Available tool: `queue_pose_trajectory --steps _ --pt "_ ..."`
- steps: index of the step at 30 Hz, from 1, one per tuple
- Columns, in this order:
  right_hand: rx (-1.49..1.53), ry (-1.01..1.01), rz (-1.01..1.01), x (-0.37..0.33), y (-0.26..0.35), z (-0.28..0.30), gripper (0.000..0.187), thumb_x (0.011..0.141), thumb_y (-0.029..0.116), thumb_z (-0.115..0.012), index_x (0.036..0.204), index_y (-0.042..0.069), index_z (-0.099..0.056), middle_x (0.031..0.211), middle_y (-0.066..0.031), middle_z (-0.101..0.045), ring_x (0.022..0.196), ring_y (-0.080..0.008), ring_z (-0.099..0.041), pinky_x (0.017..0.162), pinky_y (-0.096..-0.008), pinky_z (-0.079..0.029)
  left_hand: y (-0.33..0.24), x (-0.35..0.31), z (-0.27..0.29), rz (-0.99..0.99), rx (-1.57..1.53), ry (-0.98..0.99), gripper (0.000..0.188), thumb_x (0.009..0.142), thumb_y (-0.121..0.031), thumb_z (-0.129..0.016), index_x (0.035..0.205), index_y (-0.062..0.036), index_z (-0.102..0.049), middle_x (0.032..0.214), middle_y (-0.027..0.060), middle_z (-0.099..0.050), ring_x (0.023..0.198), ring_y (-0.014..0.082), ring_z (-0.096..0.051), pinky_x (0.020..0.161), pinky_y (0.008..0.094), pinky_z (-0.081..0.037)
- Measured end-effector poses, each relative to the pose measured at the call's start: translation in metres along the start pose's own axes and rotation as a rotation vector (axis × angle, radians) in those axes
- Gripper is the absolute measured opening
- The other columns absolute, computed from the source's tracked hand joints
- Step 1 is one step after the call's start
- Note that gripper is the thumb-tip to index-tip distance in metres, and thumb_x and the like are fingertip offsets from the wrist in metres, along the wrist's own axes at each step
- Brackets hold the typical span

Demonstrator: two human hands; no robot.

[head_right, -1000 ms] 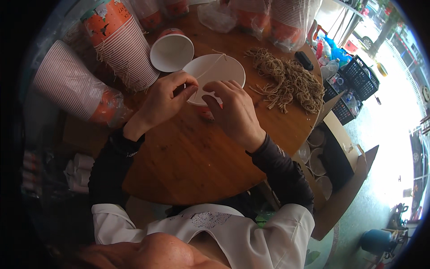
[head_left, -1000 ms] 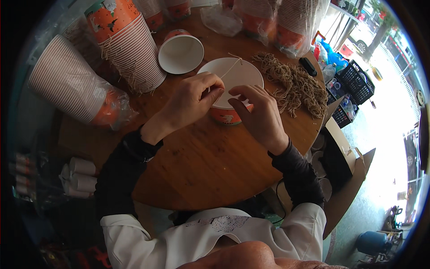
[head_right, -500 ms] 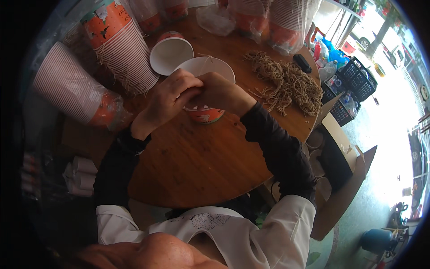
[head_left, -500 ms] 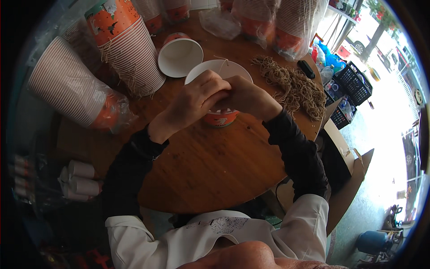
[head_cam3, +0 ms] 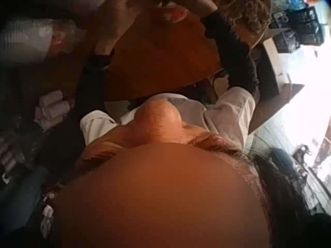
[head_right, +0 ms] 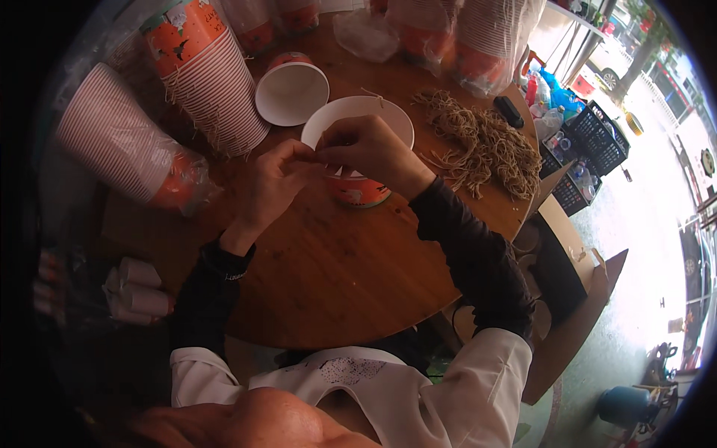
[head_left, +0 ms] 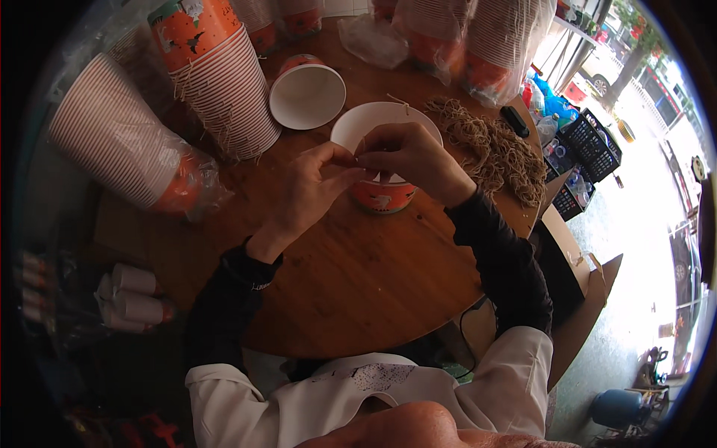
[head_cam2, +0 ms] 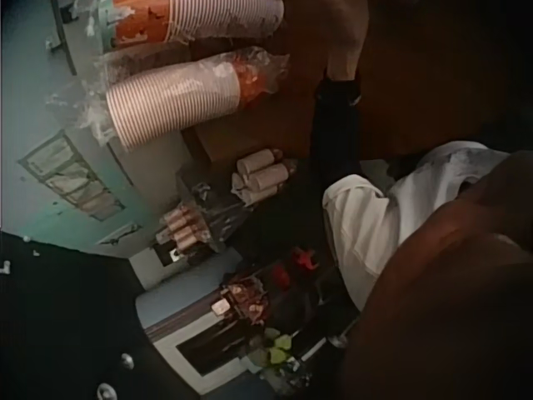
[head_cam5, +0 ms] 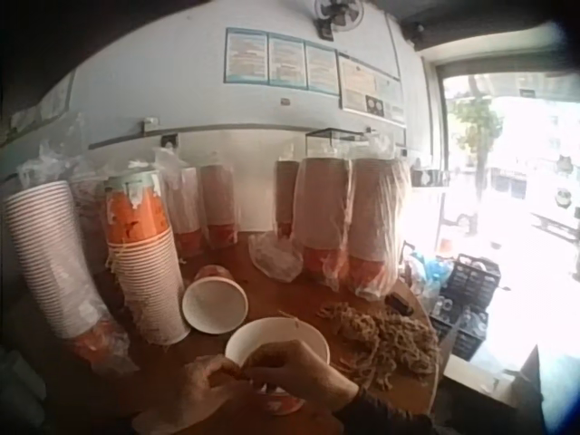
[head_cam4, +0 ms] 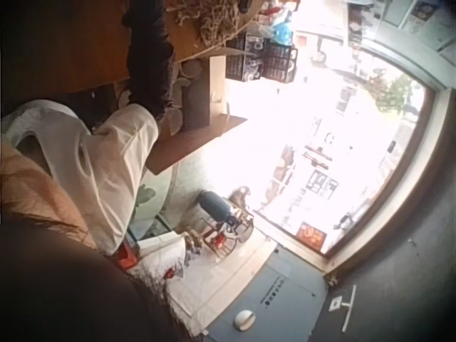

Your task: Attaching twine handles to paper buckets by threading them through pre-punched holes and tying knots.

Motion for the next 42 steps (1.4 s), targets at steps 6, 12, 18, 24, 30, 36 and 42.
queue_pose_trajectory --steps 6,12,18,24,30,36,42 --pt "-0.024 -0.023 0.057 0.002 0.002 -0.001 0.013 0.087 0.008 -0.066 0.096 -0.001 -0.067 0.085 -0.0027 -0.066 0.076 -0.0079 -0.062 0.067 -0.022 -0.051 0.021 0.004 -0.004 0.129 -0.313 0.038 0.022 0.087 -0.006 -0.07 0.104 0.0037 -0.06 0.095 0.0072 -0.068 0.085 0.0111 -0.066 0.077 0.0242 -0.054" --pt "-0.029 -0.034 0.18 -0.001 0.003 0.002 0.014 0.084 0.005 -0.066 0.097 -0.001 -0.067 0.088 -0.0034 -0.067 0.081 -0.0089 -0.062 0.072 -0.0238 -0.053 0.021 0.004 -0.008 0.136 -0.213 0.087 0.029 0.089 -0.01 -0.068 0.112 0.0054 -0.062 0.099 0.0096 -0.069 0.087 0.0129 -0.067 0.078 0.0243 -0.054" --pt "0.011 -0.079 0.175 -0.006 0.008 0.003 0.009 0.086 0.002 -0.065 0.095 -0.001 -0.065 0.088 -0.001 -0.065 0.08 -0.0065 -0.06 0.072 -0.0216 -0.05 0.015 0.01 -0.011 0.205 -0.109 0.172 0.024 0.09 -0.014 -0.066 0.104 0.0052 -0.067 0.091 0.0094 -0.071 0.085 0.0118 -0.066 0.076 0.0251 -0.053" --pt "0.145 -0.155 0.097 -0.019 0.016 0.008 0.005 0.088 0.005 -0.064 0.093 0.003 -0.063 0.088 -0.0021 -0.066 0.071 -0.0052 -0.057 0.061 -0.0197 -0.046 0.027 0.009 -0.014 0.233 -0.231 0.197 0.019 0.09 -0.011 -0.067 0.102 0.0024 -0.068 0.092 0.0031 -0.068 0.087 0.0075 -0.063 0.077 0.0216 -0.05" --pt "0.234 -0.275 0.024 -0.028 -0.001 0.023 0.008 0.091 0.009 -0.063 0.097 0.004 -0.061 0.085 -0.0027 -0.067 0.066 -0.0067 -0.058 0.059 -0.0211 -0.047 0.023 0.002 -0.014 0.243 -0.376 0.112 0.016 0.091 -0.007 -0.064 0.105 0.0014 -0.067 0.094 0.0052 -0.069 0.088 0.009 -0.063 0.083 0.0225 -0.05" --pt "-0.445 -0.553 0.251 -0.04 0.029 0.029 0.017 0.088 0.008 -0.065 0.103 0.002 -0.064 0.087 -0.0075 -0.067 0.071 -0.0151 -0.063 0.062 -0.0276 -0.05 0.023 0.001 -0.012 0.231 -0.384 0.096 0.017 0.092 -0.008 -0.064 0.106 0.0015 -0.067 0.092 0.0044 -0.068 0.087 0.0078 -0.063 0.081 0.0209 -0.049" --pt "-0.555 -0.398 0.391 -0.043 0.04 0.004 0.015 0.082 0.006 -0.068 0.097 0.003 -0.066 0.092 -0.0118 -0.066 0.072 -0.0243 -0.064 0.065 -0.0343 -0.052 0.015 -0.001 -0.012 0.233 -0.382 0.078 0.016 0.093 -0.008 -0.062 0.105 0.0019 -0.067 0.091 0.0041 -0.068 0.086 0.0074 -0.063 0.08 0.0205 -0.049"
Point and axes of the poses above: each hand's wrist, its own x-axis towards the middle knuckle, its own z-axis out of the back of the hand, y = z × x, the point moved 5 cm from there along x, towards the middle knuckle
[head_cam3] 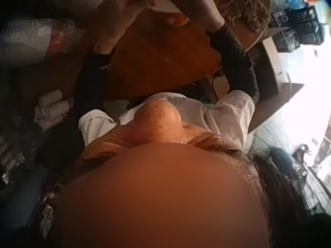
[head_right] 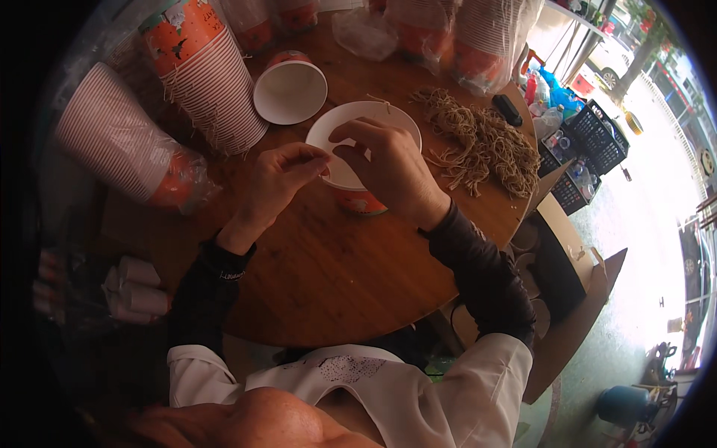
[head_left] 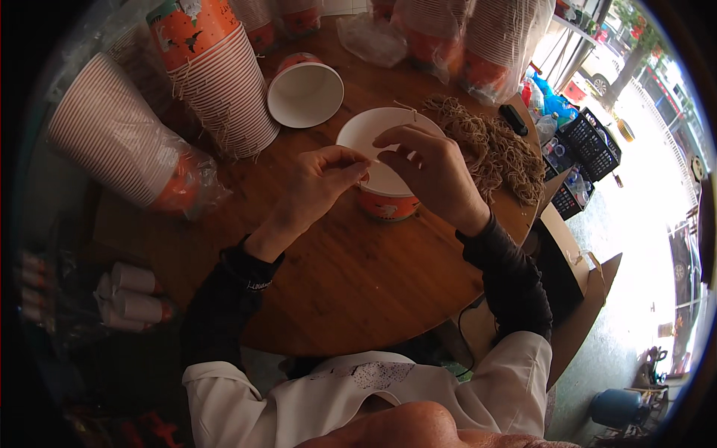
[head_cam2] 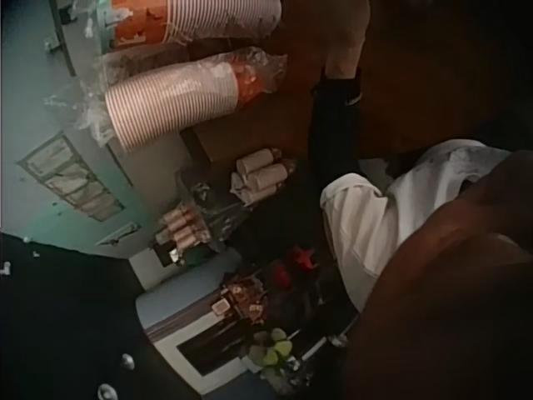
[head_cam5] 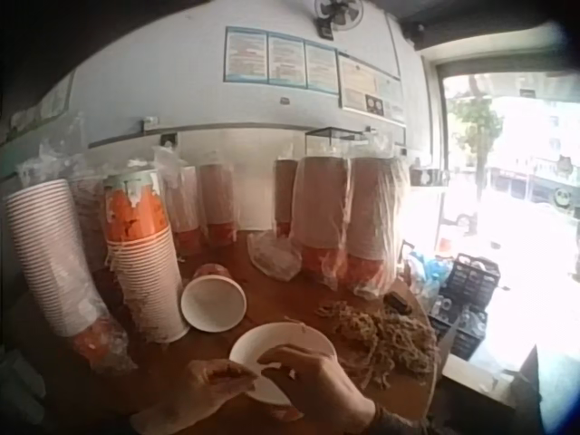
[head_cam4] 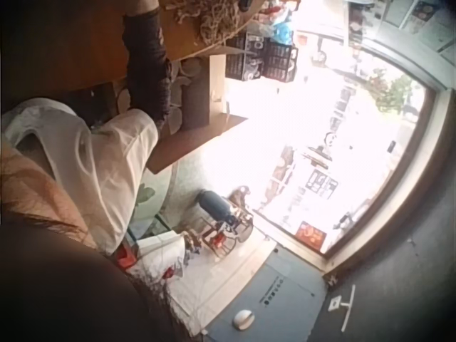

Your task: Attaching twine handles to paper buckets by threading them through pre-punched holes and tying knots.

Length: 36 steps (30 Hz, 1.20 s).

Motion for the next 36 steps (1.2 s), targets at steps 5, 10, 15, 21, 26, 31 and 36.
queue_pose_trajectory --steps 5,10,15,21,26,31,36 --pt "0.023 0.127 -0.099 -0.006 0.001 -0.007 0.014 0.082 0.009 -0.068 0.095 0.002 -0.066 0.09 -0.0125 -0.066 0.075 -0.029 -0.065 0.066 -0.0361 -0.052 0.0 0.0 0.002 -0.043 -0.038 -0.006 0.016 0.093 -0.007 -0.063 0.105 0.002 -0.066 0.091 0.0044 -0.068 0.087 0.0076 -0.063 0.079 0.0204 -0.049" --pt "-0.062 0.074 -0.036 -0.008 0.001 -0.012 0.014 0.083 0.01 -0.067 0.096 0.004 -0.067 0.091 -0.0116 -0.066 0.08 -0.0308 -0.065 0.069 -0.0381 -0.052 0.005 -0.001 0.004 -0.055 0.046 -0.039 0.016 0.092 -0.006 -0.062 0.106 0.0023 -0.065 0.093 0.005 -0.068 0.086 0.008 -0.064 0.079 0.0206 -0.05" --pt "-0.059 0.045 0.003 0.0 0.009 -0.013 0.013 0.083 0.009 -0.066 0.095 0.005 -0.067 0.094 -0.0105 -0.066 0.084 -0.0316 -0.065 0.07 -0.0383 -0.052 0.01 0.0 -0.003 -0.169 0.165 -0.055 0.016 0.092 -0.01 -0.063 0.104 0.0014 -0.066 0.089 0.0044 -0.069 0.081 0.0073 -0.064 0.071 0.021 -0.052" --pt "-0.039 0.076 -0.061 0.008 0.008 -0.004 0.012 0.084 0.013 -0.065 0.092 0.004 -0.067 0.091 -0.0131 -0.066 0.084 -0.0326 -0.065 0.07 -0.0389 -0.051 0.011 0.002 -0.003 -0.081 -0.001 -0.028 0.017 0.093 -0.01 -0.063 0.104 0.002 -0.065 0.088 0.0045 -0.069 0.079 0.0082 -0.065 0.071 0.0213 -0.052" --pt "-0.251 0.246 -0.036 -0.009 -0.008 -0.013 0.015 0.085 0.018 -0.063 0.09 0.005 -0.069 0.086 -0.0135 -0.069 0.08 -0.0338 -0.066 0.069 -0.0401 -0.051 0.014 0.002 0.0 -0.08 -0.055 -0.025 0.015 0.093 -0.008 -0.062 0.104 0.0022 -0.064 0.088 0.0045 -0.067 0.082 0.008 -0.064 0.076 0.0216 -0.052" --pt "-0.14 0.206 -0.109 -0.01 -0.004 -0.02 0.015 0.086 0.018 -0.063 0.09 0.006 -0.07 0.079 -0.013 -0.069 0.075 -0.0332 -0.067 0.066 -0.0398 -0.052 0.012 0.001 0.001 -0.141 -0.053 -0.054 0.017 0.092 -0.011 -0.065 0.102 0.0029 -0.065 0.086 0.0041 -0.069 0.078 0.0078 -0.065 0.072 0.0213 -0.053" --pt "-0.054 0.149 -0.232 -0.014 -0.013 -0.029 0.015 0.086 0.019 -0.064 0.09 0.006 -0.071 0.076 -0.0134 -0.069 0.072 -0.0316 -0.068 0.065 -0.0393 -0.052 0.011 0.003 0.0 -0.145 -0.014 -0.074 0.017 0.092 -0.011 -0.065 0.102 0.0031 -0.064 0.086 0.0049 -0.069 0.079 0.0085 -0.066 0.072 0.0217 -0.054"
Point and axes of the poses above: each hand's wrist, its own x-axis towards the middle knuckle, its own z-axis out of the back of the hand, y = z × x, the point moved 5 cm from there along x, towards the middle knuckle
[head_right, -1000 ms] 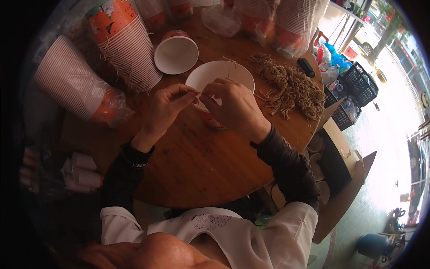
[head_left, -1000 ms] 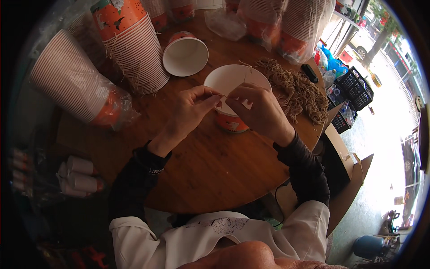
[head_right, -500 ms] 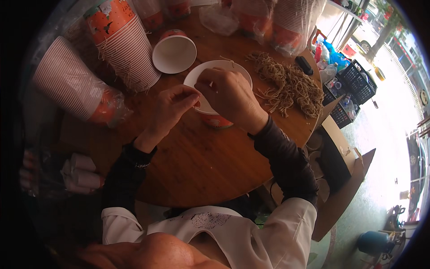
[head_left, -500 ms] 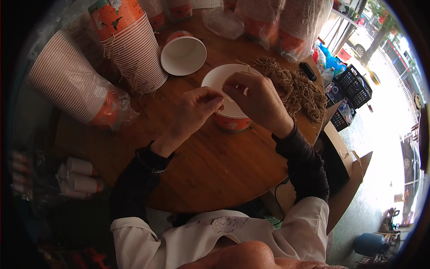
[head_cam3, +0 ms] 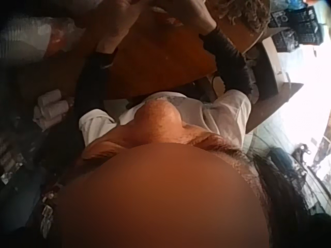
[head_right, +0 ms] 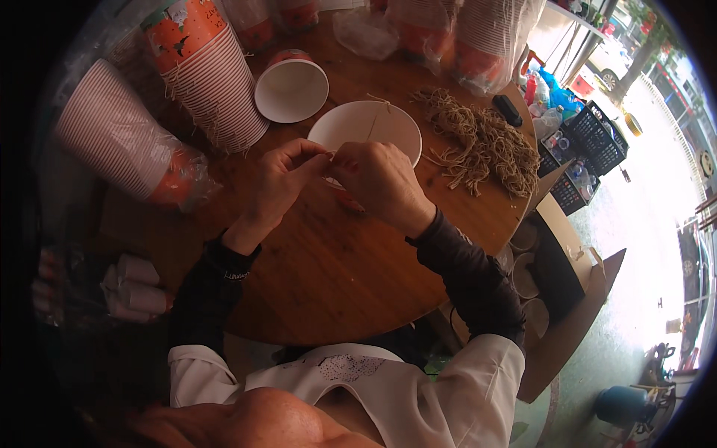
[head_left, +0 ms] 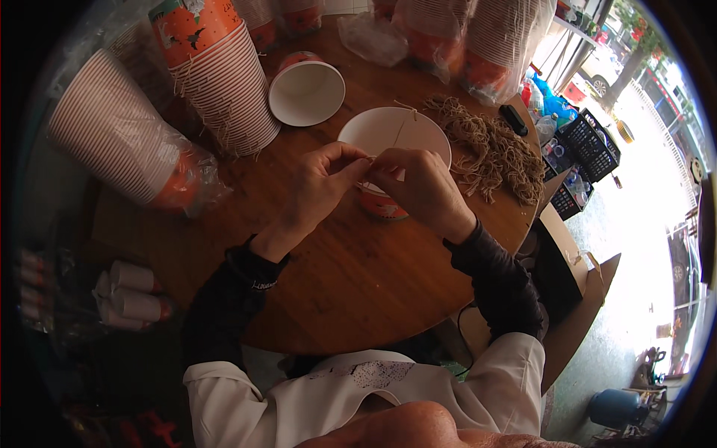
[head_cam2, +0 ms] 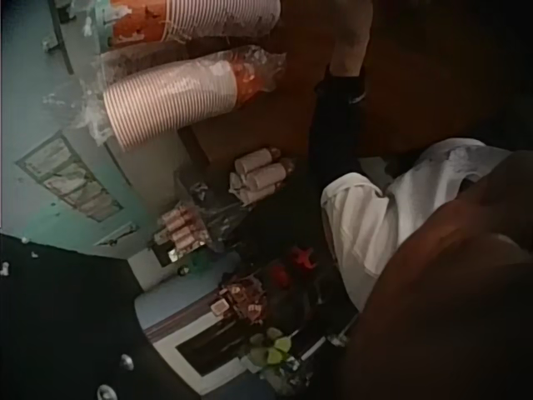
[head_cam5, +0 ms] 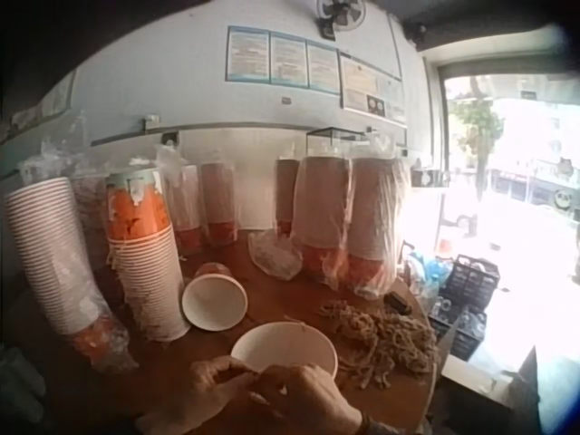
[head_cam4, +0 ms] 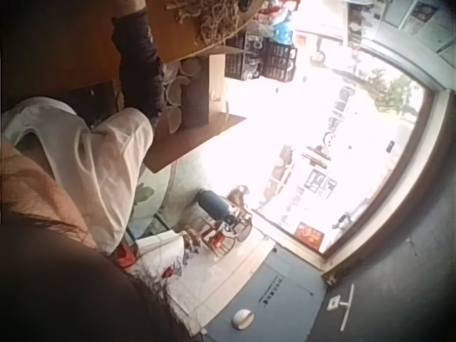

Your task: Attaching twine handles to paper buckets by threading them through pre-punched holes and tying knots.

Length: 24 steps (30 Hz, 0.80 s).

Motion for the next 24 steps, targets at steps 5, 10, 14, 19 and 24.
queue_pose_trajectory --steps 5,10,14,19,24 --pt "0.017 -0.064 0.051 -0.006 -0.003 0.002 0.015 0.085 0.018 -0.065 0.091 0.005 -0.07 0.079 -0.0138 -0.07 0.075 -0.031 -0.069 0.065 -0.0372 -0.053 0.001 0.001 0.004 0.057 -0.071 0.031 0.015 0.094 -0.009 -0.061 0.103 0.0023 -0.062 0.088 0.0055 -0.068 0.082 0.0088 -0.065 0.075 0.022 -0.053" --pt "0.098 -0.098 0.033 -0.007 -0.003 -0.002 0.015 0.084 0.019 -0.067 0.09 0.005 -0.07 0.08 -0.0138 -0.07 0.074 -0.0308 -0.069 0.065 -0.0371 -0.052 -0.001 0.0 0.002 0.104 -0.023 0.028 0.014 0.095 -0.008 -0.059 0.103 0.0017 -0.062 0.092 0.0053 -0.068 0.085 0.0089 -0.065 0.079 0.0219 -0.051" --pt "0.115 -0.099 -0.015 -0.007 -0.001 -0.006 0.016 0.084 0.02 -0.068 0.088 0.005 -0.069 0.079 -0.0133 -0.07 0.073 -0.0305 -0.068 0.064 -0.0372 -0.052 -0.004 -0.001 0.002 0.085 -0.007 0.011 0.014 0.094 -0.008 -0.058 0.104 0.0017 -0.062 0.093 0.0054 -0.068 0.085 0.0085 -0.065 0.079 0.0215 -0.051" --pt "0.062 -0.12 0.008 -0.013 0.002 -0.004 0.014 0.086 0.017 -0.066 0.09 0.004 -0.067 0.079 -0.0133 -0.069 0.072 -0.0293 -0.068 0.064 -0.0364 -0.052 -0.001 -0.002 0.005 0.114 -0.083 0.033 0.015 0.094 -0.009 -0.059 0.105 0.001 -0.061 0.091 0.0041 -0.067 0.084 0.008 -0.064 0.079 0.0216 -0.05" --pt "0.215 -0.223 0.075 -0.015 -0.001 0.002 0.009 0.086 0.009 -0.063 0.091 0.002 -0.064 0.08 -0.0123 -0.069 0.073 -0.0252 -0.069 0.065 -0.0336 -0.052 -0.007 -0.001 0.001 0.139 -0.031 0.085 0.015 0.094 -0.012 -0.06 0.103 0.0 -0.062 0.09 0.0019 -0.065 0.082 0.0074 -0.063 0.078 0.0214 -0.049"
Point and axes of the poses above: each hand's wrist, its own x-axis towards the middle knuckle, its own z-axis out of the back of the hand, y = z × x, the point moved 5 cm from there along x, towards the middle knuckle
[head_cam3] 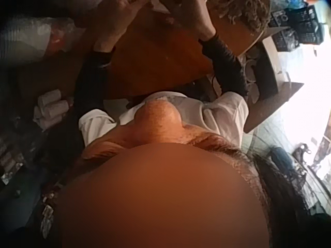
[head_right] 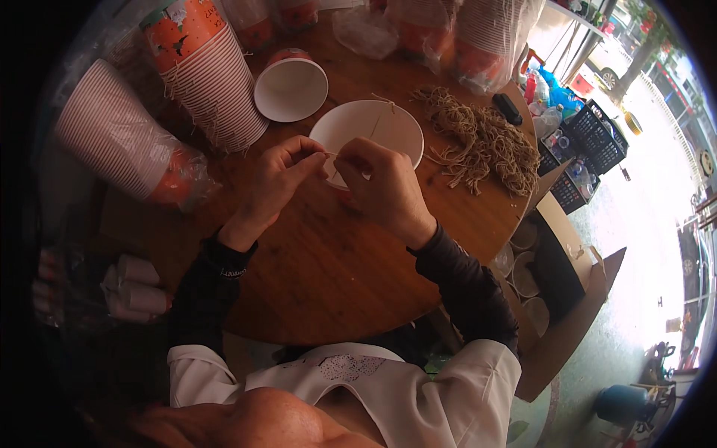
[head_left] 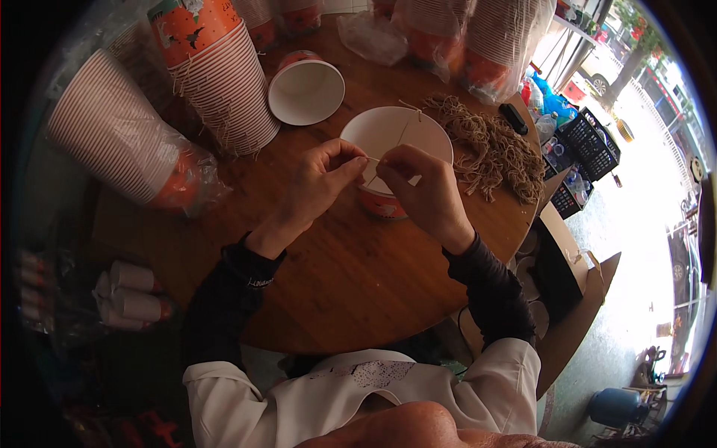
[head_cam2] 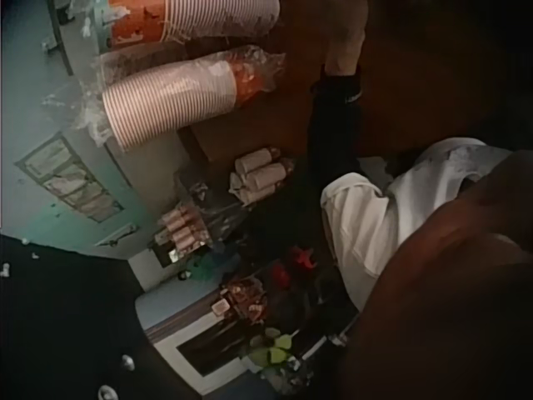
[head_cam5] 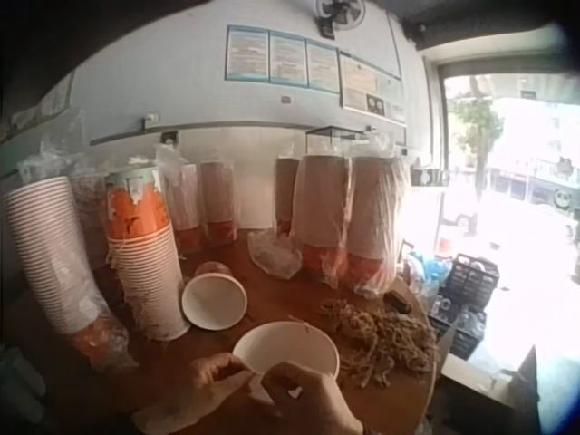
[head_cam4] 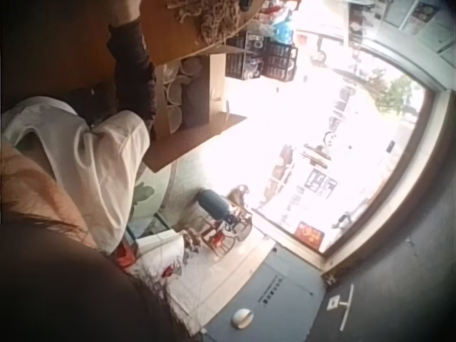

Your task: Attaching twine handles to paper buckets by threading them through pre-punched holes and tying knots.

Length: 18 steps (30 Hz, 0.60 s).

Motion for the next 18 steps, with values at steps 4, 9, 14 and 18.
queue_pose_trajectory --steps 4,9,14,18 --pt "0.047 0.002 0.05 0.005 0.003 0.003 0.008 0.085 0.006 -0.065 0.091 0.001 -0.065 0.083 -0.0086 -0.067 0.073 -0.0197 -0.065 0.065 -0.0305 -0.051 -0.001 0.003 -0.001 0.013 0.004 0.029 0.015 0.093 -0.012 -0.062 0.103 -0.0008 -0.063 0.09 0.0018 -0.066 0.082 0.0063 -0.062 0.075 0.0209 -0.051" --pt "0.011 -0.004 0.075 0.015 0.01 0.006 0.007 0.083 0.006 -0.067 0.09 0.002 -0.067 0.086 -0.0069 -0.064 0.072 -0.0177 -0.061 0.064 -0.0299 -0.049 -0.01 -0.001 -0.01 -0.008 0.115 0.065 0.015 0.092 -0.013 -0.064 0.099 -0.0004 -0.066 0.088 0.0012 -0.066 0.085 0.0051 -0.061 0.077 0.0211 -0.05" --pt "0.068 -0.028 -0.077 0.018 0.007 0.009 0.011 0.083 0.011 -0.07 0.092 0.004 -0.069 0.09 -0.0074 -0.065 0.075 -0.02 -0.062 0.066 -0.0322 -0.05 -0.001 0.0 -0.004 0.005 0.061 0.018 0.016 0.093 -0.015 -0.064 0.099 -0.0001 -0.066 0.087 0.0013 -0.067 0.082 0.0059 -0.061 0.076 0.0212 -0.049" --pt "-0.261 0.07 0.201 0.0 0.01 0.006 0.017 0.084 0.013 -0.066 0.099 0.005 -0.067 0.095 -0.009 -0.066 0.083 -0.0262 -0.063 0.073 -0.0367 -0.05 -0.003 -0.002 -0.002 -0.009 -0.056 -0.008 0.016 0.094 -0.014 -0.063 0.1 0.0004 -0.066 0.088 0.0028 -0.067 0.082 0.0076 -0.062 0.077 0.0218 -0.049"
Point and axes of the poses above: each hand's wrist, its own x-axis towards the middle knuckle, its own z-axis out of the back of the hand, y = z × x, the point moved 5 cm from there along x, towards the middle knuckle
